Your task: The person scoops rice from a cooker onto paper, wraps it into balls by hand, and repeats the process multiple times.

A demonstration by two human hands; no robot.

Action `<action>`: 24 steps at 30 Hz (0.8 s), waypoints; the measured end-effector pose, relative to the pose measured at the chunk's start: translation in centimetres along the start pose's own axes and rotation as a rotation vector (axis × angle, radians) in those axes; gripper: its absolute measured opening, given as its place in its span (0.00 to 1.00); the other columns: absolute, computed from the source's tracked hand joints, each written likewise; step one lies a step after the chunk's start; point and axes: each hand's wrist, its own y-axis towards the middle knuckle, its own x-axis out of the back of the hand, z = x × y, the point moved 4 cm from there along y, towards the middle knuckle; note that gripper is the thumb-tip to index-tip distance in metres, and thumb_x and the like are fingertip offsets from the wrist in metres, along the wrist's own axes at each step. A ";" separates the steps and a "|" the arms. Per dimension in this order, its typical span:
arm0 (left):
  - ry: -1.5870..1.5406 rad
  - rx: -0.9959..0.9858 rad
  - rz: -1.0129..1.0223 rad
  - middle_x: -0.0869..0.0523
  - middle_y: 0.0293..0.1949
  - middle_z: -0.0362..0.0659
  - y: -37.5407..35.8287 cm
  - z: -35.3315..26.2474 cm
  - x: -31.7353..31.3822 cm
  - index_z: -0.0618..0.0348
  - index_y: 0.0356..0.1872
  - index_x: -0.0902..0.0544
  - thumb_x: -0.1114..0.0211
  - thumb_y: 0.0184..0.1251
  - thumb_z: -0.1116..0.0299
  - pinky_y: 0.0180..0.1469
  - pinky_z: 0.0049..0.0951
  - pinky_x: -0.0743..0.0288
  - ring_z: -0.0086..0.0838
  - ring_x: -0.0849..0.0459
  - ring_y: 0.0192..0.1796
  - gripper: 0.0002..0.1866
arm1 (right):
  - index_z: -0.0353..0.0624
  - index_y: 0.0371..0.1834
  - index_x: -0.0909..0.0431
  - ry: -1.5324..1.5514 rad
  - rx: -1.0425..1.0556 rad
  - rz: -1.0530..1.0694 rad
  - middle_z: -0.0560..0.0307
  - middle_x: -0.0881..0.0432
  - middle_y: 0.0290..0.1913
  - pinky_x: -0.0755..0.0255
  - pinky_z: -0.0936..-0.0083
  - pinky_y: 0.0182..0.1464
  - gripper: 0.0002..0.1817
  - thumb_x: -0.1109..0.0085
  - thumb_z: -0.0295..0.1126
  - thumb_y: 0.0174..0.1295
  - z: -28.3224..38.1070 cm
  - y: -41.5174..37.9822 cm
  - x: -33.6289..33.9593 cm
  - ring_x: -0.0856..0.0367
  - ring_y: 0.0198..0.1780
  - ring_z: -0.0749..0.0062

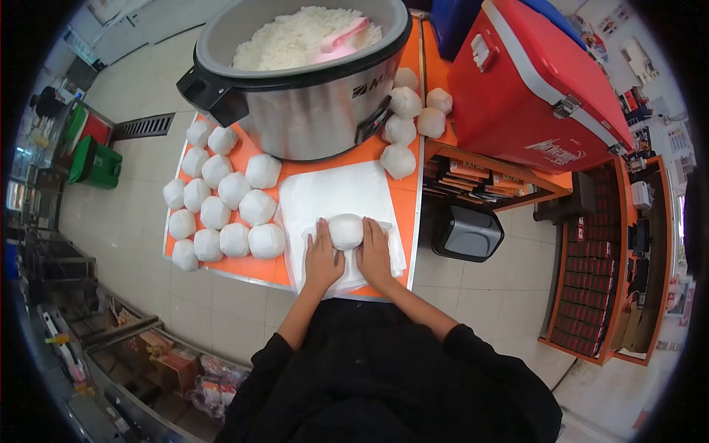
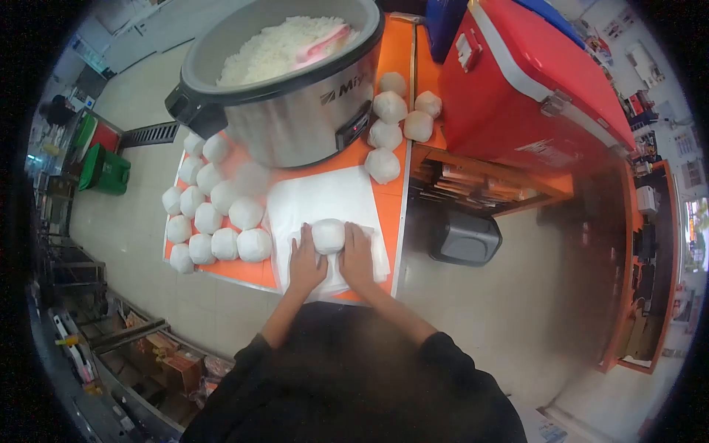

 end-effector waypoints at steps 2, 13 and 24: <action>-0.222 0.060 0.193 0.45 0.67 0.60 -0.7 0.4 -0.4 0.72 0.67 0.51 0.42 0.54 0.70 0.68 0.51 0.54 0.49 0.45 0.70 0.40 | 0.34 0.67 0.49 -0.087 -0.067 0.039 0.37 0.39 0.62 0.40 0.65 0.61 0.38 0.48 0.24 0.48 1.6 -0.4 0.3 0.38 0.61 0.46; -1.407 0.416 -0.143 0.44 0.67 0.52 2.1 -5.1 3.7 0.71 0.67 0.52 0.49 0.68 0.57 0.64 0.29 0.44 0.35 0.39 0.65 0.36 | 0.39 0.60 0.41 1.035 -0.422 -0.174 0.50 0.33 0.54 0.36 0.72 0.57 0.29 0.42 0.28 0.55 6.4 4.1 4.0 0.32 0.55 0.66; -1.306 1.044 -0.650 0.23 0.47 0.48 3.5 4.2 12.3 0.70 0.51 0.28 0.31 0.54 0.65 0.49 0.27 0.27 0.31 0.23 0.49 0.27 | 0.46 0.70 0.50 0.472 0.234 0.430 0.44 0.49 0.70 0.60 0.59 0.69 0.39 0.45 0.33 0.53 13.4 8.0 0.6 0.54 0.71 0.47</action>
